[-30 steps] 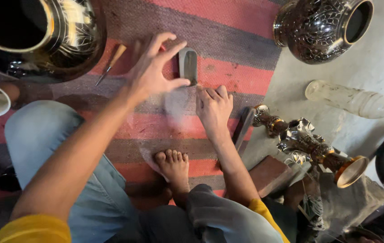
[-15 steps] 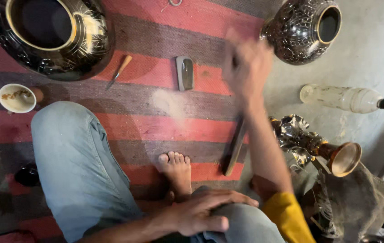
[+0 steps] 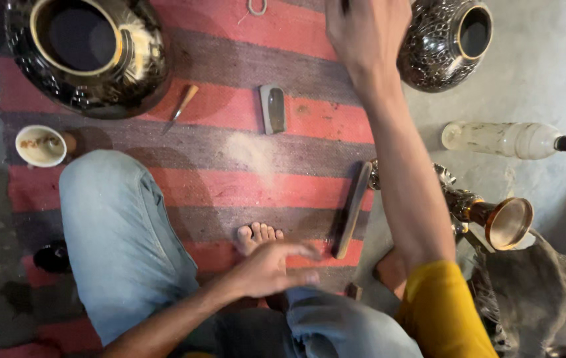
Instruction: The person sits on a mat and sharpens several small metal tools on a wet sharpening stone. They repeatedly pick up a tool, rub it on the stone, inspect the edge, and place it down, repeating this cycle for multiple tools.
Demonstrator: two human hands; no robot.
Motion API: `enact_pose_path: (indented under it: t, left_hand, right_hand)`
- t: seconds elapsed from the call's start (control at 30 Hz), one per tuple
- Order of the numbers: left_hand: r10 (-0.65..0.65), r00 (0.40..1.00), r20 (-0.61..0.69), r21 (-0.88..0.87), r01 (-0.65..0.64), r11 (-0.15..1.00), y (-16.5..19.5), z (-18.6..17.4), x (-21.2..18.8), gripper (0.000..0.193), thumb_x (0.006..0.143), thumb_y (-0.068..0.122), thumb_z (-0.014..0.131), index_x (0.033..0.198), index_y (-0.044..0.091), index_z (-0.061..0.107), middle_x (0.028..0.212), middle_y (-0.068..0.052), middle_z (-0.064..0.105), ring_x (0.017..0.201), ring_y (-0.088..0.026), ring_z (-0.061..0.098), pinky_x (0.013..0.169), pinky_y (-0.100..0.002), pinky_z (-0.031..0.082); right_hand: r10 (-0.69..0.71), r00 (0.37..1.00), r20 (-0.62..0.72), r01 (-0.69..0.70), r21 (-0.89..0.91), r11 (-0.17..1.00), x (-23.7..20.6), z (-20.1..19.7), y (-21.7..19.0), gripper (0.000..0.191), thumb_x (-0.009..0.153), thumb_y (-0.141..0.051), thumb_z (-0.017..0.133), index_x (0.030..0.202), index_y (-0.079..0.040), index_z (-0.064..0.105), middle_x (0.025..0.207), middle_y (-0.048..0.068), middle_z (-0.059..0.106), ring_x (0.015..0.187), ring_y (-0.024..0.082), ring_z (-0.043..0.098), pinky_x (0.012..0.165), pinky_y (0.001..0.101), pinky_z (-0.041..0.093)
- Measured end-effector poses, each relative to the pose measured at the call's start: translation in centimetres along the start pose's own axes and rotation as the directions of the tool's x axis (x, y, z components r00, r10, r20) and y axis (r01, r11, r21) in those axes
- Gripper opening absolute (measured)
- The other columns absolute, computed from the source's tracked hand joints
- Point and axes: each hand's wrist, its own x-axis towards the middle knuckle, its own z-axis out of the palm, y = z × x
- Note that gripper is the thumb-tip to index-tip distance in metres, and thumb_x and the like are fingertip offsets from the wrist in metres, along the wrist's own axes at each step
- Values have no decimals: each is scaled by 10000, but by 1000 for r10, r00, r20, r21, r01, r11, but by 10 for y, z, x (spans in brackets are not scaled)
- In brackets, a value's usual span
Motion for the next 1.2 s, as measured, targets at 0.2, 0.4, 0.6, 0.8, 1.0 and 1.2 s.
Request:
enact_pose_path:
  t: [0.2, 0.4, 0.6, 0.8, 1.0, 1.2]
  left_hand:
    - [95, 891, -444, 17, -98, 995, 62, -67, 41, 364, 927, 243, 762, 1222, 35, 718, 1241, -79, 734, 1105, -155, 697, 978, -330, 554]
    - [308, 771, -558, 53, -337, 940, 142, -97, 58, 308, 1021, 84, 719, 1305, -30, 676, 1187, -84, 743, 1068, -102, 703, 969, -269, 600]
    - [368, 809, -459, 153, -336, 929, 177, -95, 43, 231, 1007, 84, 738, 1226, 9, 731, 1086, -74, 768, 947, -112, 749, 842, -260, 622]
    - [502, 762, -409, 394, -349, 850, 190, -94, 29, 168, 1008, 115, 770, 1158, 43, 748, 1091, -62, 763, 1002, -143, 750, 926, -275, 582]
    - [571, 741, -353, 515, -355, 780, 201, -98, 28, 154, 975, 143, 797, 1115, 96, 754, 1056, -15, 753, 953, -140, 723, 934, -293, 496]
    - [585, 726, -361, 520, -365, 773, 204, -98, 32, 146, 893, 105, 788, 1031, 77, 748, 999, -42, 749, 904, -185, 711, 918, -361, 489]
  right_hand:
    - [518, 782, 348, -612, 587, 529, -28, -76, -61, 155, 1000, -115, 736, 1032, 1, 638, 745, 46, 604, 608, 112, 542, 543, 295, 444]
    - [434, 692, 577, -567, 806, -168, -93, -129, -129, 312, 1040, -206, 734, 1245, 8, 634, 866, 73, 714, 734, 145, 681, 648, 268, 538]
    - [439, 713, 547, -537, 828, -160, -112, -150, -144, 299, 1009, -194, 804, 1166, 0, 640, 996, 84, 704, 805, 141, 664, 719, 263, 540]
    - [384, 780, 494, -548, 836, 36, -103, -155, -144, 264, 1006, -213, 807, 1067, 17, 692, 989, 89, 673, 857, 127, 611, 760, 235, 488]
    - [388, 799, 459, -547, 823, 153, -87, -158, -146, 258, 1007, -203, 798, 1040, 31, 695, 951, 110, 685, 859, 171, 665, 776, 279, 547]
    - [429, 837, 340, -465, 855, 230, -85, -156, -152, 200, 1001, -112, 799, 1041, 34, 669, 930, 111, 659, 831, 171, 624, 779, 284, 528]
